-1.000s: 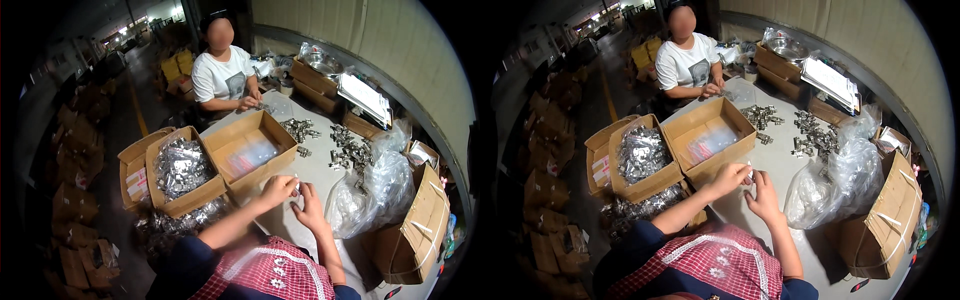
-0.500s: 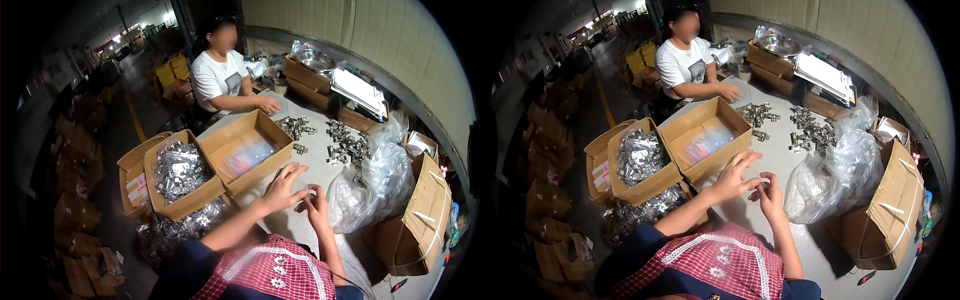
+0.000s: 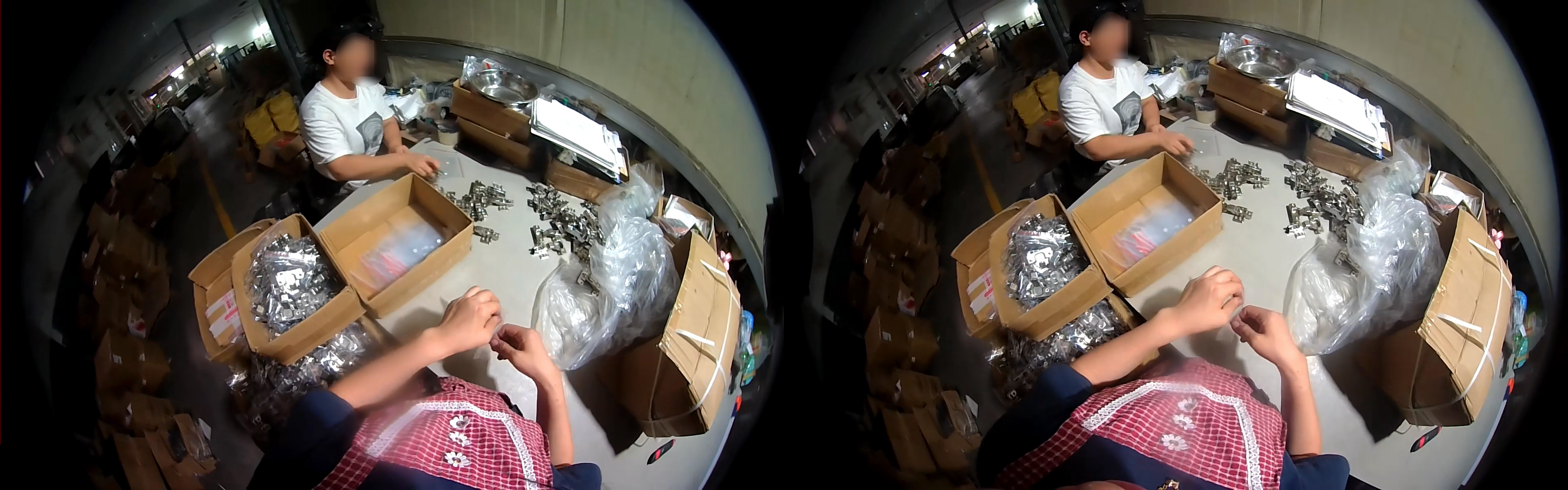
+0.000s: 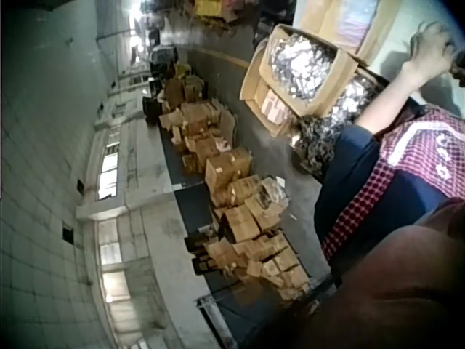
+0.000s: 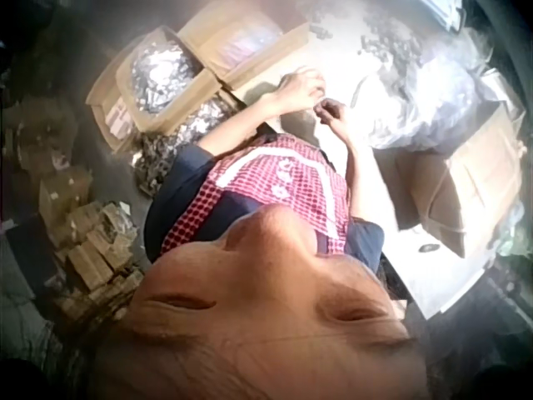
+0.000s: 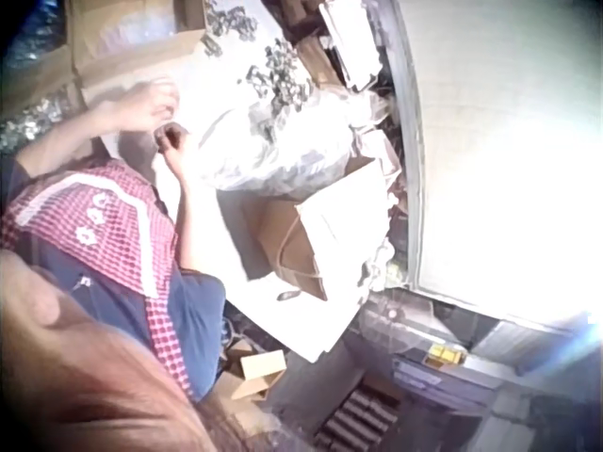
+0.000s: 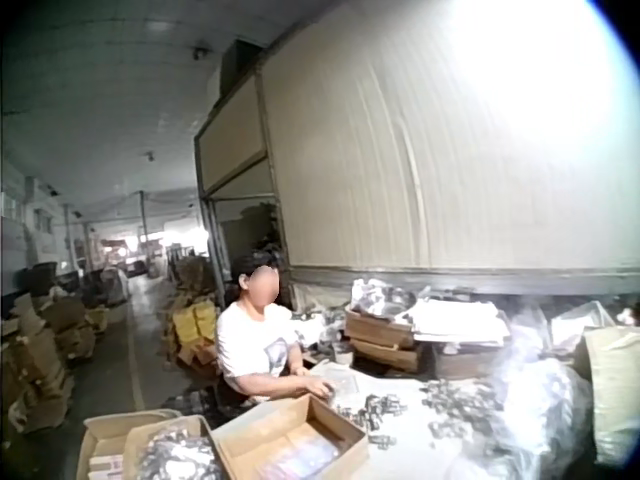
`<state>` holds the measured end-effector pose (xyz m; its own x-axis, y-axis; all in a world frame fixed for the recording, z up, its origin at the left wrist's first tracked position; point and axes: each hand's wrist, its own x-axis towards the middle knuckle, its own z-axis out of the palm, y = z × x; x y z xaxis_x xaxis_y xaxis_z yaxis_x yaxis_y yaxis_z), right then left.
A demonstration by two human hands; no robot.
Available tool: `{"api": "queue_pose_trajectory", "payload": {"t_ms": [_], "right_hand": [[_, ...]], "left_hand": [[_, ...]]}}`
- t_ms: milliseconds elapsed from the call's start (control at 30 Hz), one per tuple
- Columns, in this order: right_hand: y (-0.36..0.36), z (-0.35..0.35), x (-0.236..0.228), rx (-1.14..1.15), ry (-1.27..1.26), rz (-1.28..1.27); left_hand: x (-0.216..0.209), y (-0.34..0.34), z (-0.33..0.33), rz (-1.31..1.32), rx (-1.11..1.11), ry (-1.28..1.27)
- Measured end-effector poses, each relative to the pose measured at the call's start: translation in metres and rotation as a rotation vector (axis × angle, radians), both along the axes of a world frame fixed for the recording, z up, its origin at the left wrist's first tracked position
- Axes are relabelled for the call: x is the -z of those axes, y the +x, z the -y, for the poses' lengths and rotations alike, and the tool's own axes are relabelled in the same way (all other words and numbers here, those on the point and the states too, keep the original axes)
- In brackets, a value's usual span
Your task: The person places metal hinges into plastic bags, seals the bags, and puts them into a cardboard box.
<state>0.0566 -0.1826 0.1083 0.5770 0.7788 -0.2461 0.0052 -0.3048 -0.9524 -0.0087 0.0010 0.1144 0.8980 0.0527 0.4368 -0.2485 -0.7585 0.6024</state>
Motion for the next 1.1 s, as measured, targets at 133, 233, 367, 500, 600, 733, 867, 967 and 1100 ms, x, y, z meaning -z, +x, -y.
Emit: {"api": "queue_pose_trajectory", "payload": {"t_ms": [133, 233, 367, 500, 600, 733, 867, 967, 1100], "right_hand": [[-0.006, -0.003, -0.010, -0.018, -0.094, 0.329], [-0.003, -0.002, -0.005, -0.029, -0.121, 0.329], [-0.001, -0.001, 0.008, -0.015, 0.002, -0.087], [-0.001, 0.002, 0.013, 0.043, 0.071, -0.268], [0.000, 0.008, 0.025, 0.077, 0.075, -0.269], [-0.007, 0.009, 0.028, 0.099, 0.091, -0.290], [-0.023, 0.003, 0.026, 0.060, 0.286, -0.337], [-0.015, 0.009, 0.023, -0.003, 0.292, -0.427], [-0.002, 0.022, 0.020, -0.027, 0.227, -0.467]], "left_hand": [[0.006, -0.003, -0.001, -0.057, -0.092, 0.051], [0.006, -0.006, -0.004, -0.126, -0.070, 0.047], [0.007, -0.011, -0.002, -0.062, -0.136, 0.067], [-0.013, -0.018, 0.006, 0.105, -0.237, 0.141], [-0.015, -0.029, 0.012, 0.073, -0.180, 0.084], [0.008, -0.034, 0.013, -0.173, -0.080, 0.040], [0.013, -0.032, 0.008, -0.691, 0.242, -0.407], [0.014, -0.030, 0.007, -0.777, 0.326, -0.786], [0.034, -0.031, 0.008, -0.731, 0.329, -0.940]]}}
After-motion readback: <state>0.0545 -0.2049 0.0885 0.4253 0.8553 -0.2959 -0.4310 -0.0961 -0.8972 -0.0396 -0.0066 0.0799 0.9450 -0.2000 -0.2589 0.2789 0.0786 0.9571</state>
